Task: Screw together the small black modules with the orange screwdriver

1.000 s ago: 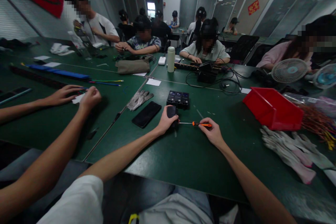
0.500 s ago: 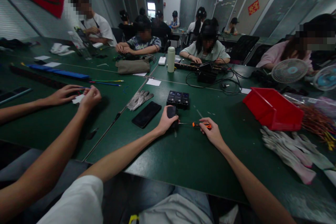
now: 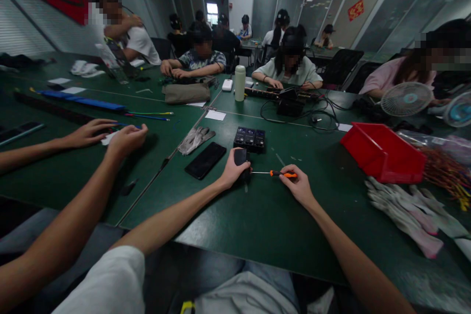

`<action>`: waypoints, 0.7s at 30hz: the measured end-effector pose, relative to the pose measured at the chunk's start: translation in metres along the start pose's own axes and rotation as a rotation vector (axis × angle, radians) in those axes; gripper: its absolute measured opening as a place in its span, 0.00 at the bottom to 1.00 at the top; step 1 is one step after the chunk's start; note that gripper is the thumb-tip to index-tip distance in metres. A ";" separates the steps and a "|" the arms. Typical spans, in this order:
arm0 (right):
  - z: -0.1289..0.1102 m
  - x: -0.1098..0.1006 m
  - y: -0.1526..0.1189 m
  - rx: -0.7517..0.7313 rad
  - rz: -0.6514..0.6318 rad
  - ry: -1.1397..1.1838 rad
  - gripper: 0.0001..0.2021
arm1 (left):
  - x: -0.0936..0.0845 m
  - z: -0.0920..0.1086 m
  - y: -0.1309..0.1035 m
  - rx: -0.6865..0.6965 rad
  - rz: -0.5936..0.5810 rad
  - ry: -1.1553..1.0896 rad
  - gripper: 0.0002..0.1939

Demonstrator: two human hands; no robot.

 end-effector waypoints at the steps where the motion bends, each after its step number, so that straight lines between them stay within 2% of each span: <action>1: -0.001 0.000 0.000 0.021 -0.008 0.002 0.11 | 0.000 0.000 0.000 0.004 0.000 0.002 0.27; 5: -0.001 0.002 -0.002 0.146 -0.081 0.067 0.15 | -0.001 -0.001 0.000 0.010 0.013 0.014 0.27; 8: 0.001 0.002 -0.002 0.180 -0.098 0.064 0.16 | -0.001 -0.001 -0.001 0.013 0.014 0.018 0.27; 15: 0.002 0.003 -0.001 0.142 -0.029 0.064 0.14 | -0.001 0.000 -0.001 0.004 -0.001 0.008 0.28; 21: 0.004 0.003 0.001 0.034 0.012 0.054 0.09 | -0.001 0.000 0.000 0.006 -0.004 -0.001 0.28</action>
Point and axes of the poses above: each hand's wrist, its own y-axis towards the middle knuckle, its own x-axis out of the palm, z = x × y, the point moved 1 cm from there along y, towards the middle knuckle, and after that the axes turned 2 degrees about x, right-handed, at the moved point
